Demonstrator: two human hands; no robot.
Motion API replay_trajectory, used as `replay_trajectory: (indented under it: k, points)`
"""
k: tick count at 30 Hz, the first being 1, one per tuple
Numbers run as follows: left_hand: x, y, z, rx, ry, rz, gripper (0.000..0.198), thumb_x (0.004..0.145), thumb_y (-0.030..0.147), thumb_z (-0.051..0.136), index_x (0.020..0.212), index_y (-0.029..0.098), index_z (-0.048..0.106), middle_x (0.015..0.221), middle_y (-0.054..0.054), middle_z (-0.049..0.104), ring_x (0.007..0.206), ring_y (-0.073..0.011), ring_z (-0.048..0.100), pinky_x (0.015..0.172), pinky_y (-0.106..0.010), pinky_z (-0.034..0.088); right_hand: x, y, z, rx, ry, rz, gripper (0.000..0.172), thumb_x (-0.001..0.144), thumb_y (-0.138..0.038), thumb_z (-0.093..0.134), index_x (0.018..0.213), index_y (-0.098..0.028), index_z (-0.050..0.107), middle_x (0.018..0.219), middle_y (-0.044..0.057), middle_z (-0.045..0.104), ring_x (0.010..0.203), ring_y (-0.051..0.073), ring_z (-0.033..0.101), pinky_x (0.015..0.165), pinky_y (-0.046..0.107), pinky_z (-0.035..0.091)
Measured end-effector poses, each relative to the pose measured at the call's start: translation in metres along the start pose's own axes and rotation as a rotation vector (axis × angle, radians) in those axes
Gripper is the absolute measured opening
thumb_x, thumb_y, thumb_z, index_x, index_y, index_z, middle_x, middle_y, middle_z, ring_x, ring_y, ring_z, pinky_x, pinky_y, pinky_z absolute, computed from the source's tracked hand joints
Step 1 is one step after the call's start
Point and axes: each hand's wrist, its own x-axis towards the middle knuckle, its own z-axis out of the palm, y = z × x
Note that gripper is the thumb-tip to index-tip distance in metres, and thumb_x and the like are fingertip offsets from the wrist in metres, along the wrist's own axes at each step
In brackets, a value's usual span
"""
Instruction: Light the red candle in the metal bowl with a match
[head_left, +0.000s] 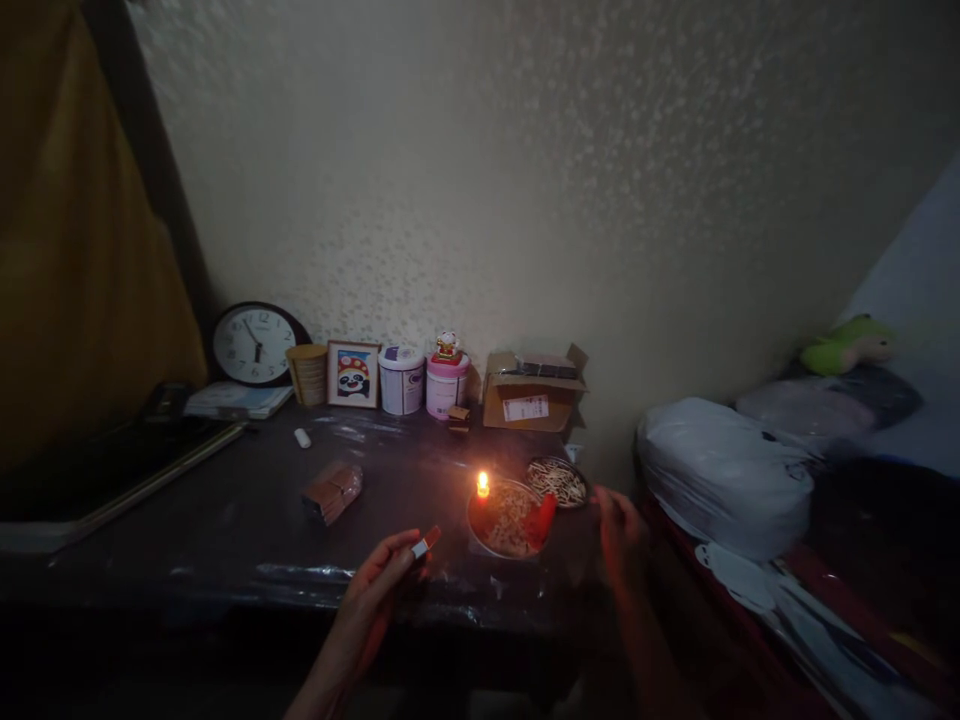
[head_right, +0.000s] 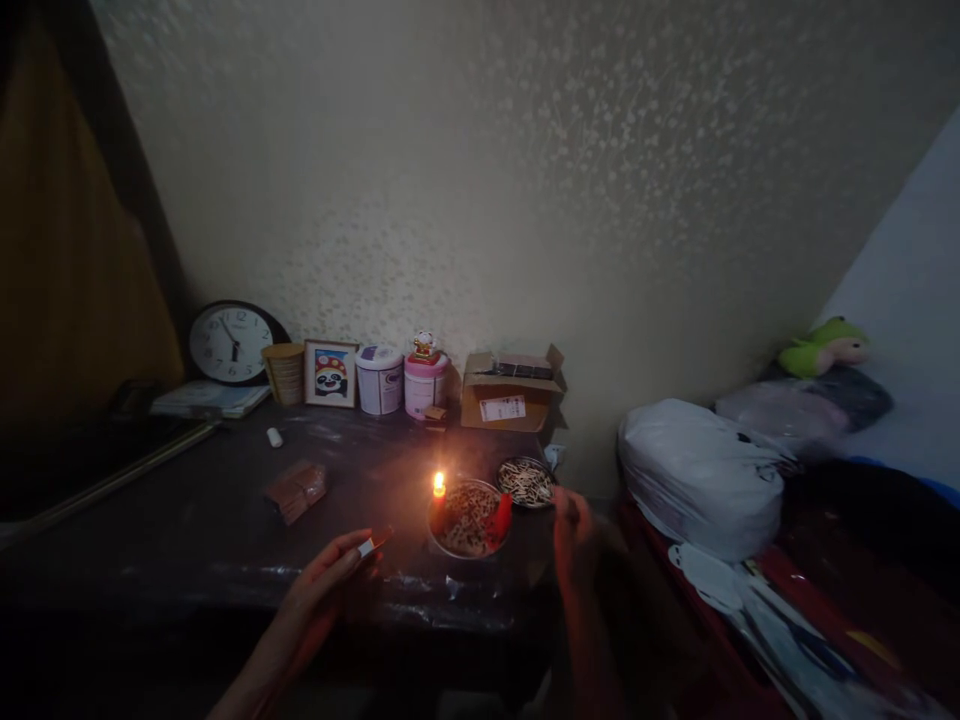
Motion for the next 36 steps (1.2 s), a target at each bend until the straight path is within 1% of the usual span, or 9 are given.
replay_trajectory:
  k: [1, 2, 5, 7, 10, 16, 20, 27, 36]
  points:
    - [0.0, -0.001, -0.001, 0.011, -0.02, -0.008, 0.03, 0.069, 0.032, 0.07, 0.097, 0.022, 0.064, 0.096, -0.004, 0.07, 0.081, -0.0172, 0.064, 0.077, -0.027, 0.046, -0.017, -0.009, -0.003, 0.011, -0.034, -0.039, 0.037, 0.076, -0.05, 0.047, 0.077, -0.017, 0.065, 0.064, 0.004, 0.066, 0.052, 0.016, 0.057, 0.052, 0.026, 0.046]
    - [0.0, -0.002, -0.001, 0.026, -0.047, -0.01, 0.03, 0.07, 0.032, 0.07, 0.098, 0.022, 0.064, 0.097, -0.004, 0.069, 0.081, -0.0174, 0.064, 0.076, -0.028, 0.046, -0.035, -0.019, -0.004, 0.0, -0.073, -0.08, 0.034, 0.079, -0.048, 0.047, 0.072, -0.019, 0.064, 0.055, 0.001, 0.061, 0.048, 0.015, 0.055, 0.05, 0.025, 0.046]
    - [-0.002, -0.006, -0.002, 0.125, -0.144, 0.019, 0.032, 0.068, 0.032, 0.071, 0.098, 0.022, 0.065, 0.1, -0.006, 0.068, 0.088, -0.0215, 0.062, 0.077, -0.029, 0.046, -0.095, -0.041, 0.004, 0.021, -0.29, -0.264, 0.022, 0.081, -0.037, 0.052, 0.069, -0.024, 0.064, 0.053, -0.002, 0.06, 0.047, 0.014, 0.055, 0.048, 0.022, 0.046]
    - [-0.005, -0.007, -0.002, 0.233, -0.201, 0.057, 0.033, 0.064, 0.031, 0.074, 0.094, 0.021, 0.067, 0.096, -0.006, 0.069, 0.091, -0.0238, 0.061, 0.077, -0.029, 0.045, -0.13, -0.047, 0.014, 0.047, -0.458, -0.364, 0.012, 0.081, -0.032, 0.054, 0.082, -0.025, 0.065, 0.074, 0.0, 0.066, 0.066, 0.016, 0.063, 0.062, 0.022, 0.051]
    - [-0.012, -0.008, -0.002, 0.367, -0.297, 0.086, 0.032, 0.062, 0.028, 0.076, 0.093, 0.021, 0.068, 0.09, -0.006, 0.068, 0.087, -0.023, 0.06, 0.076, -0.029, 0.044, -0.162, -0.041, 0.025, 0.118, -0.533, -0.438, 0.019, 0.08, -0.033, 0.056, 0.096, -0.025, 0.061, 0.086, 0.002, 0.065, 0.068, 0.016, 0.062, 0.063, 0.022, 0.051]
    - [-0.02, -0.006, 0.001, 0.394, -0.393, 0.057, 0.035, 0.064, 0.026, 0.074, 0.097, 0.022, 0.065, 0.09, -0.004, 0.064, 0.084, -0.0197, 0.057, 0.076, -0.029, 0.041, -0.17, -0.016, 0.036, 0.181, -0.448, -0.346, 0.02, 0.076, -0.041, 0.061, 0.088, -0.025, 0.058, 0.083, 0.002, 0.062, 0.059, 0.014, 0.057, 0.054, 0.021, 0.05]
    - [-0.023, -0.005, 0.005, 0.382, -0.42, 0.046, 0.036, 0.064, 0.024, 0.074, 0.099, 0.022, 0.064, 0.093, -0.005, 0.063, 0.085, -0.0194, 0.056, 0.078, -0.029, 0.04, -0.172, -0.012, 0.038, 0.193, -0.451, -0.302, 0.027, 0.075, -0.043, 0.062, 0.095, -0.025, 0.057, 0.084, 0.001, 0.062, 0.051, 0.012, 0.056, 0.047, 0.021, 0.049]
    - [-0.029, -0.003, 0.006, 0.422, -0.431, 0.038, 0.038, 0.063, 0.02, 0.074, 0.1, 0.023, 0.064, 0.095, -0.004, 0.063, 0.089, -0.0201, 0.056, 0.082, -0.031, 0.04, -0.18, -0.004, 0.044, 0.232, -0.434, -0.322, 0.027, 0.075, -0.044, 0.062, 0.094, -0.025, 0.058, 0.093, 0.004, 0.061, 0.044, 0.01, 0.052, 0.041, 0.021, 0.047]
    - [-0.032, -0.002, 0.007, 0.514, -0.429, 0.036, 0.04, 0.062, 0.02, 0.073, 0.1, 0.022, 0.063, 0.092, -0.003, 0.063, 0.089, -0.0211, 0.056, 0.081, -0.032, 0.04, -0.185, 0.006, 0.047, 0.207, -0.472, -0.36, 0.025, 0.075, -0.039, 0.06, 0.096, -0.025, 0.058, 0.088, 0.003, 0.062, 0.046, 0.01, 0.051, 0.042, 0.021, 0.046]
